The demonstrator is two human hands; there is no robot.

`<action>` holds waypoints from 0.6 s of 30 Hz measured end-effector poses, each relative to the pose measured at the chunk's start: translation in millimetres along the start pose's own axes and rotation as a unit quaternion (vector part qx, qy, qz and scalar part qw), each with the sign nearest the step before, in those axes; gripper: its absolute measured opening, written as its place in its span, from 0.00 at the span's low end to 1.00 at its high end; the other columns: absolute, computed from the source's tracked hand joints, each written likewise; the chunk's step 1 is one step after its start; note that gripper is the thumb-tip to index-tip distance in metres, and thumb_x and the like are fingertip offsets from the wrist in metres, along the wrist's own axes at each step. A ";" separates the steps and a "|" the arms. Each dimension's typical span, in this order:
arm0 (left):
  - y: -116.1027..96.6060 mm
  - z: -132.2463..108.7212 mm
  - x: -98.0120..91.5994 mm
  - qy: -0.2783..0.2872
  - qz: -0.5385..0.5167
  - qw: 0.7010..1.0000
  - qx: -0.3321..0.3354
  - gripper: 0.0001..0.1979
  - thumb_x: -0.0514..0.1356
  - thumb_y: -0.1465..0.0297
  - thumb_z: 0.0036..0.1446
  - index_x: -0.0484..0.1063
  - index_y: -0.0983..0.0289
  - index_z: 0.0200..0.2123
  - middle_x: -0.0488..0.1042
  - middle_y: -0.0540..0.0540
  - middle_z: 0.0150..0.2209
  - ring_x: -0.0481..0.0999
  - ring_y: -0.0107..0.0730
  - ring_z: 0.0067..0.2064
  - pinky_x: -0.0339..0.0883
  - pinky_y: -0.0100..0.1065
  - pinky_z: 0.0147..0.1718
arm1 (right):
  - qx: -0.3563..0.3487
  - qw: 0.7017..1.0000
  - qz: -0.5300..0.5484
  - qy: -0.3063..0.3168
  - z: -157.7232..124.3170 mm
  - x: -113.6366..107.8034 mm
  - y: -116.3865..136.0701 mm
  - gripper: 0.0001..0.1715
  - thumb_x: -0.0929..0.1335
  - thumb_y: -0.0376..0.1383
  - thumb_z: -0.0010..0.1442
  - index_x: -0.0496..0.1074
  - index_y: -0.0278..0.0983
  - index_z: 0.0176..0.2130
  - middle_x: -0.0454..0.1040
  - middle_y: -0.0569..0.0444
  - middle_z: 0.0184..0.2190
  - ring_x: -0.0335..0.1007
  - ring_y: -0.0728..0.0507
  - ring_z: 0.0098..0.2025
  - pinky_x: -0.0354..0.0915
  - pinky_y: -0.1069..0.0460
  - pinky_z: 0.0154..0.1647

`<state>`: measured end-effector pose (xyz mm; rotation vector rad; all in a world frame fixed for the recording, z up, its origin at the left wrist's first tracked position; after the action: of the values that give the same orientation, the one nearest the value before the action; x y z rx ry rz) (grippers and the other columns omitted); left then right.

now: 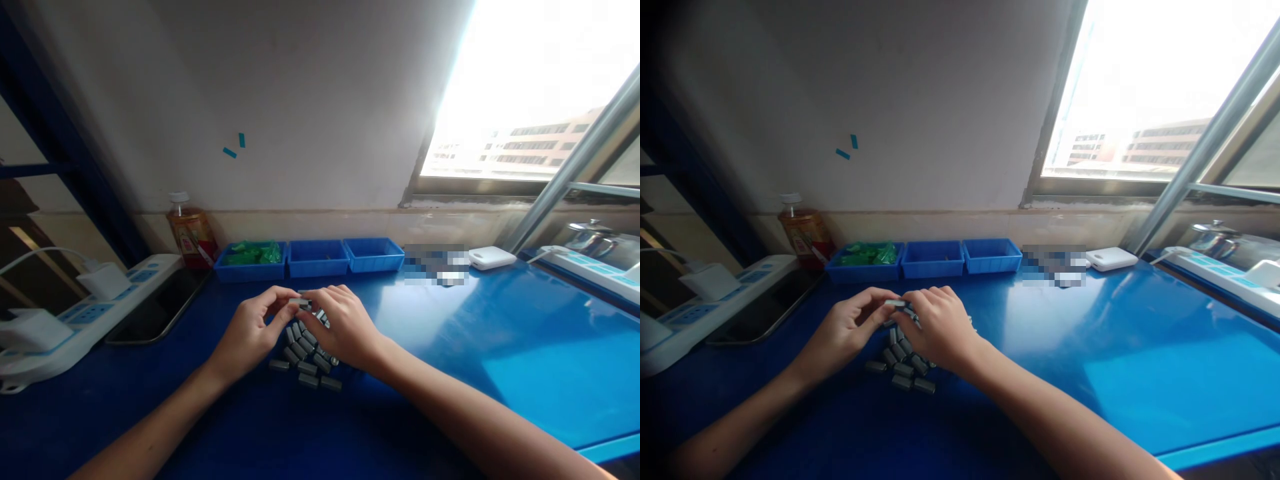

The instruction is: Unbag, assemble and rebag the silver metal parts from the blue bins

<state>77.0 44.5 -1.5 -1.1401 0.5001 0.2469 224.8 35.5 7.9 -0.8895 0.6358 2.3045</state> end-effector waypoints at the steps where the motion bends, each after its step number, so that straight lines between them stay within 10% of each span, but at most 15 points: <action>1: 0.3 0.2 0.4 0.000 -0.003 1.000 -0.005 0.16 0.57 0.57 0.58 0.72 0.64 0.40 0.78 0.54 0.34 0.77 0.36 0.36 0.70 0.32 0.36 | -0.007 1.000 -0.001 -0.007 -0.5 -0.7 1.0 0.14 0.63 0.42 0.65 0.69 0.35 0.43 0.77 0.52 0.32 0.71 0.46 0.34 0.57 0.51 0.37; 9: -6.0 0.9 1.7 0.041 0.007 0.999 -0.003 0.23 0.47 0.56 0.64 0.72 0.65 0.29 0.75 0.52 0.28 0.74 0.33 0.32 0.68 0.29 0.33 | -0.061 0.997 -0.041 -0.037 2.5 -8.9 6.1 0.13 0.60 0.37 0.67 0.70 0.36 0.36 0.76 0.53 0.27 0.69 0.48 0.29 0.57 0.52 0.34; 18: 2.3 4.1 -1.4 0.074 0.213 0.970 0.095 0.11 0.53 0.63 0.63 0.73 0.60 0.38 0.75 0.52 0.38 0.73 0.35 0.43 0.64 0.33 0.44 | 0.133 0.986 -0.094 -0.032 64.8 -3.4 -69.3 0.16 0.62 0.40 0.64 0.69 0.36 0.49 0.77 0.50 0.36 0.72 0.42 0.39 0.63 0.50 0.38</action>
<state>75.8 49.3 -1.3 -0.8578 0.8838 0.4771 244.4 123.4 38.3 -0.7129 0.7762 2.0154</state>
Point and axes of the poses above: each hand's wrist, its own z-axis towards the middle knuckle, its own x-axis out of the palm, y = z × x, the point moved 5 cm from there along z, towards the middle knuckle
